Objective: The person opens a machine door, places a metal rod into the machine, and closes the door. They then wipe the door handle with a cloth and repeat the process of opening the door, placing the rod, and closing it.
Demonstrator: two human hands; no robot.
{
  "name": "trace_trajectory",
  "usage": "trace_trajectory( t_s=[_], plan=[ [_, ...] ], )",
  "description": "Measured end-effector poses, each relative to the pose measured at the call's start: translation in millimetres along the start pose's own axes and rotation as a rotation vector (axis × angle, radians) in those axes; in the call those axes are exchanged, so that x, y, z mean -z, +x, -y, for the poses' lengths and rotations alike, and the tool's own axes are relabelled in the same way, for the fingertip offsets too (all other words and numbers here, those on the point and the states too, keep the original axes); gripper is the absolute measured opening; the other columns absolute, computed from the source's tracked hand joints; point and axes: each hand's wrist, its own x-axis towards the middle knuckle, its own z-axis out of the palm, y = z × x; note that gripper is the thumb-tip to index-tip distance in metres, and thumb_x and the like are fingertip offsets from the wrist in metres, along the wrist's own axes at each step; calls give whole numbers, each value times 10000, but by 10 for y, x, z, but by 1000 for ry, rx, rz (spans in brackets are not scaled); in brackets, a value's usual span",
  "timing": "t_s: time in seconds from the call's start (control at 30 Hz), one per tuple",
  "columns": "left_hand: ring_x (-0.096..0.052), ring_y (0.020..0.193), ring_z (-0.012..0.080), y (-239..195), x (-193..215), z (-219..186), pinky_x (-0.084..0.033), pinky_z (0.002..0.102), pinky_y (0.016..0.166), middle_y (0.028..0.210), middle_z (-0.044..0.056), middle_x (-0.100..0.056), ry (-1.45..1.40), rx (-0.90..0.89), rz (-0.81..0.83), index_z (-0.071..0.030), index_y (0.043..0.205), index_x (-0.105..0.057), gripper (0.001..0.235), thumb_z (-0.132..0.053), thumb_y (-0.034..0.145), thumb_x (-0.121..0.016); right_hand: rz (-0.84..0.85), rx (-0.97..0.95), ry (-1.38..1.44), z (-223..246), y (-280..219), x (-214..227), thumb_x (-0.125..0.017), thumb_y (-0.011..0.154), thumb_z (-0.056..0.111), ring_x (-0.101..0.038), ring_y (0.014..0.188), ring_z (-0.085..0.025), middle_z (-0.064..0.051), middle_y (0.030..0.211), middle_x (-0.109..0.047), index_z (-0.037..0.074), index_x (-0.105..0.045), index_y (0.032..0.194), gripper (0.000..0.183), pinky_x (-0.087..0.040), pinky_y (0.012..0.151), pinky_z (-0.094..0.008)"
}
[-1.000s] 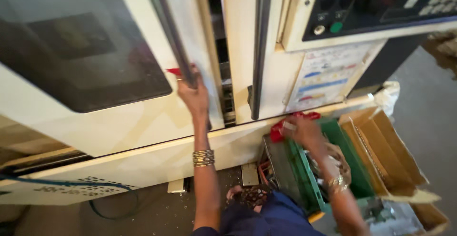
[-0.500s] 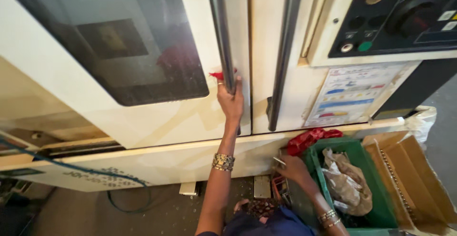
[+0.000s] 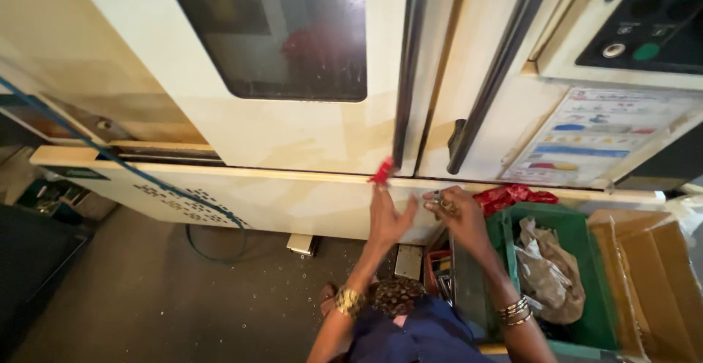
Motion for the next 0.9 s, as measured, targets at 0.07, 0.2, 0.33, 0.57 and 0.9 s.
trace_trajectory(
  t_s=[0.07, 0.2, 0.33, 0.57, 0.9],
  plan=[
    [-561, 1307, 408, -241, 61, -50, -438, 479, 1099, 1378, 288, -559, -45, 82, 92, 40, 1547, -316, 802, -173, 890, -726, -63, 75, 208, 229, -17, -40, -792, 916, 138, -677, 799, -100, -41, 1004, -769, 13, -709, 1079, 221, -572, 680, -263],
    [-737, 1076, 333, -442, 114, -132, -570, 405, 913, 1140, 210, -744, -40, 141, 114, 3, 1315, -560, 448, -189, 960, -755, -49, 104, 524, 582, -39, -144, -771, 900, 77, -698, 908, -70, -25, 1022, -755, 0, -699, 1203, 321, -575, 804, -240],
    [-781, 841, 256, -484, 261, -192, -582, 341, 714, 987, 159, -774, -92, 107, 53, 3, 1208, -623, 263, -123, 998, -719, -133, 77, 524, 866, -150, -164, -784, 897, 40, -680, 848, -79, -42, 949, -736, -9, -695, 1206, 325, -562, 757, -227],
    [-713, 733, 172, -544, 815, -418, -566, 294, 682, 968, 139, -785, -255, 297, 192, -17, 1401, -448, 487, -96, 991, -699, -191, 86, 613, 1204, -333, -352, -783, 894, 19, -682, 840, -108, -80, 950, -739, -34, -687, 1208, 332, -555, 754, -244],
    [-733, 913, 178, -882, 1182, -126, -615, 308, 829, 1087, 157, -758, -811, 442, 197, 46, 1378, -318, 471, -46, 1062, -654, 77, 10, 471, 1465, -563, -695, -676, 958, 151, -663, 946, -119, -82, 1089, -745, -27, -702, 1242, 336, -530, 895, -309]
  ],
)
